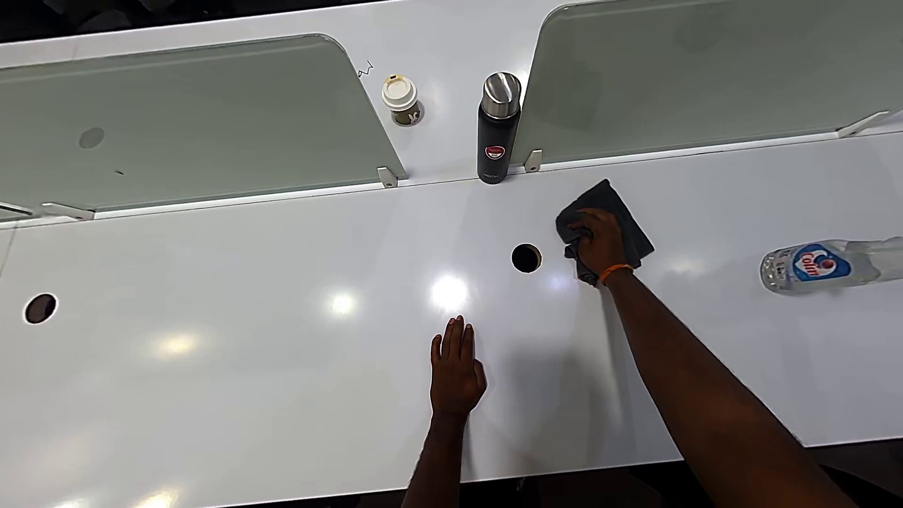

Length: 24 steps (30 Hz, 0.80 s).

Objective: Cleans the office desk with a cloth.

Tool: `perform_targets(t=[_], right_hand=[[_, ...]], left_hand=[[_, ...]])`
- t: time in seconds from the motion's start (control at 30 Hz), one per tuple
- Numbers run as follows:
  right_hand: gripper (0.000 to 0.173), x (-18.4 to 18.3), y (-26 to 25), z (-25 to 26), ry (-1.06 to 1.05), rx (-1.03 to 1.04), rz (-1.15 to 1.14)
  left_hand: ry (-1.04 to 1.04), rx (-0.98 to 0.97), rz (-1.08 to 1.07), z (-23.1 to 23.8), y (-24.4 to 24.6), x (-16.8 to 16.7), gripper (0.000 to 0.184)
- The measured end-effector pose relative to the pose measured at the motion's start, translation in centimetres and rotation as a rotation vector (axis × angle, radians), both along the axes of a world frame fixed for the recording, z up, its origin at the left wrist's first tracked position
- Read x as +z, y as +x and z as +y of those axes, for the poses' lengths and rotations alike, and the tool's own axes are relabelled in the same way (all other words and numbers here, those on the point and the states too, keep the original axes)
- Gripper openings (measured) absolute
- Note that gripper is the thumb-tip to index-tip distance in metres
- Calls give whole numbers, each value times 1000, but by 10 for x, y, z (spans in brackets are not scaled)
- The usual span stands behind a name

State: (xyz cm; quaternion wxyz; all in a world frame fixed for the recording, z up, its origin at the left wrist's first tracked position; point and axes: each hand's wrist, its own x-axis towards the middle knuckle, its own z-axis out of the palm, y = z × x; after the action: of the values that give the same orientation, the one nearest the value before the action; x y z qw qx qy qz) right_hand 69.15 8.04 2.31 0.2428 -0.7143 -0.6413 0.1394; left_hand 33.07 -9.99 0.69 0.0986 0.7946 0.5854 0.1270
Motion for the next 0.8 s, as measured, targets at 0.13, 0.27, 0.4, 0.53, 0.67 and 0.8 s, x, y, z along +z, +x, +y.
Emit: perform_targets(t=[0.13, 0.27, 0.4, 0.53, 0.67, 0.8], right_hand=[[28, 1, -1, -56, -4, -90, -38], [31, -6, -19, -135, -38, -192, -104], [36, 0, -76, -208, -74, -302, -141], [38, -1, -140, -249, -39, -208, -171], [36, -4, -174, -229, -10, 54, -139], [43, -2, -183, -177, -73, 207, -151]], left_hand=[[-21, -3, -3, 1, 0, 2, 56], [-36, -12, 12, 3, 1, 7, 58], [-50, -8, 3, 4, 0, 7, 58], [-66, -8, 16, 4, 1, 7, 58], [-63, 4, 27, 3, 1, 7, 58], [-54, -2, 23, 4, 1, 7, 58]])
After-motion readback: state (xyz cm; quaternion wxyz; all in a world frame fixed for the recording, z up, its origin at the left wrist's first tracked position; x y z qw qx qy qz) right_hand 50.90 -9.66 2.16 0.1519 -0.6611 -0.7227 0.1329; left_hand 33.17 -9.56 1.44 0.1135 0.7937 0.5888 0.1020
